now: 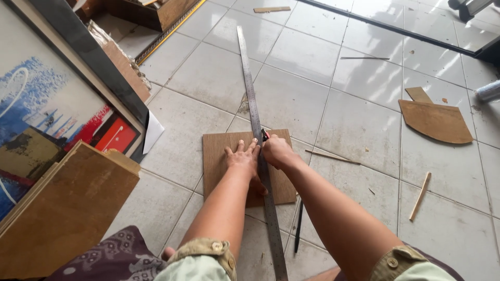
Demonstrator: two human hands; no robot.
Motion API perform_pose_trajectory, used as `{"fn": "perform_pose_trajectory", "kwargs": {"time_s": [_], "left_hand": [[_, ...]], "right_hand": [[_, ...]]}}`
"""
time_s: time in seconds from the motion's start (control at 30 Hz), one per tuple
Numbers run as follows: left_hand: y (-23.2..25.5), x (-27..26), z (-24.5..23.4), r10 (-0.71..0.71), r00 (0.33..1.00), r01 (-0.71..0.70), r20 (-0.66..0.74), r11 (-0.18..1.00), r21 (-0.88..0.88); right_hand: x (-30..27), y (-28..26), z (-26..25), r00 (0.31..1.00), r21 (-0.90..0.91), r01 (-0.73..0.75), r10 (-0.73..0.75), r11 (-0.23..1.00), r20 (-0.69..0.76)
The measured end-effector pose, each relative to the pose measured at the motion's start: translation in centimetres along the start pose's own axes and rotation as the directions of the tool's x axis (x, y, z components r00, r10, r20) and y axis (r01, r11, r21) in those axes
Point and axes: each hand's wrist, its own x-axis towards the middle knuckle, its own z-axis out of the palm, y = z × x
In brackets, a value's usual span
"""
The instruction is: Measuring and cutting thin wood sheets using a metal ruler and a utility knife.
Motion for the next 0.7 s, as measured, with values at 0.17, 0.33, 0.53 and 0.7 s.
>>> {"fn": "perform_pose_trajectory", "kwargs": {"time_s": [0.17,0.33,0.53,0.7], "left_hand": [[0.5,-4.0,-2.8,-0.005,1.0,0.004,-0.017,1.0,-0.016],[0.9,-3.3,-2.5,-0.021,1.0,0.021,0.007,1.0,0.004],[0.6,-3.7,-2.9,-0.029,1.0,0.029,-0.001,0.999,0.035],[1.2,-4.9,-3.5,-0.044,0.999,0.041,0.027,0.992,0.118]], "right_hand": [[-5.7,-2.6,-2.1,0.994,-0.087,-0.081,0.087,0.993,0.072],[-11.4,-3.1,-3.0,0.98,-0.093,-0.149,0.16,0.984,0.122],[-13.1,-0.2,-0.4,0.977,-0.135,-0.127,0.148,0.983,0.155],[-17.3,0.9,-0.8,0.967,-0.157,-0.132,0.162,0.979,0.196]]}}
